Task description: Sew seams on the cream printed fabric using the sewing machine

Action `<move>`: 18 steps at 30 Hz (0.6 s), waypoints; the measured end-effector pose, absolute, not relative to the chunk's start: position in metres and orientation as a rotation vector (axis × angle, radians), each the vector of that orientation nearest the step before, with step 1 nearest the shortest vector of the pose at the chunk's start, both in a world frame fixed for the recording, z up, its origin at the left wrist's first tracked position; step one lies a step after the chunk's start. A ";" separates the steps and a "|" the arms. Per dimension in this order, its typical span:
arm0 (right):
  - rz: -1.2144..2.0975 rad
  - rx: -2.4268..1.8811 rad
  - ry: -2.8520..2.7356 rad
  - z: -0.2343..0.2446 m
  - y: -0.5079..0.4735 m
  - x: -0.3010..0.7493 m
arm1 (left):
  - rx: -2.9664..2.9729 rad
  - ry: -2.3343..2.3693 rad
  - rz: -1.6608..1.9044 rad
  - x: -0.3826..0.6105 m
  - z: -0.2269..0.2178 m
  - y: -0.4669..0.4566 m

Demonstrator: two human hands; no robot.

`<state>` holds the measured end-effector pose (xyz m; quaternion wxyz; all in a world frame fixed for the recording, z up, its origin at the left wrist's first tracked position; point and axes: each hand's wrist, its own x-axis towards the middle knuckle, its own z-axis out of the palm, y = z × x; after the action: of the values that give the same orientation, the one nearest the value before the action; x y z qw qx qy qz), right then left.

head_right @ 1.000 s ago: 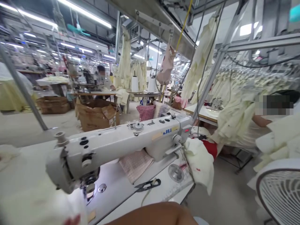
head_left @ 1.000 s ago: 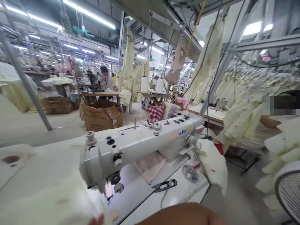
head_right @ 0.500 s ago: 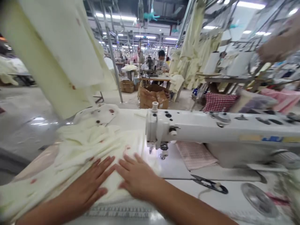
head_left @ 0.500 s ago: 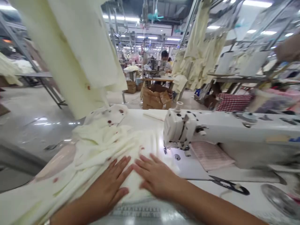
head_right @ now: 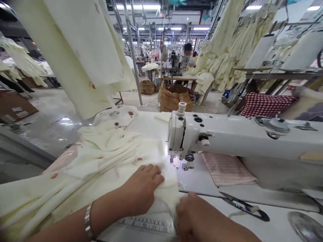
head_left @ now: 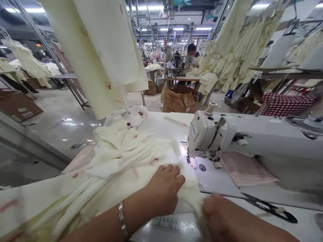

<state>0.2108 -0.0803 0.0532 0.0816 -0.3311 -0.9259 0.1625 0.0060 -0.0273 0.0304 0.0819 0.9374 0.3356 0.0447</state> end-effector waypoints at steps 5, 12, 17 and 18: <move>0.405 -1.272 -2.561 0.037 -0.065 0.235 | 2.998 0.990 0.226 0.014 0.021 -0.017; 0.059 -1.541 -2.467 -0.003 -0.039 0.247 | 3.155 0.591 0.528 0.025 0.002 -0.020; -0.085 -1.578 -2.470 -0.001 -0.030 0.243 | 2.974 0.569 0.482 0.016 -0.002 -0.018; -0.114 -1.585 -2.460 0.000 -0.025 0.242 | 2.952 0.595 0.499 0.013 -0.003 -0.015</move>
<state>0.2416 -0.0253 -0.0002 0.1064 -0.5380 -0.8353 -0.0388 0.0134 -0.0145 -0.0026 0.0445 0.9662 0.1948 0.1632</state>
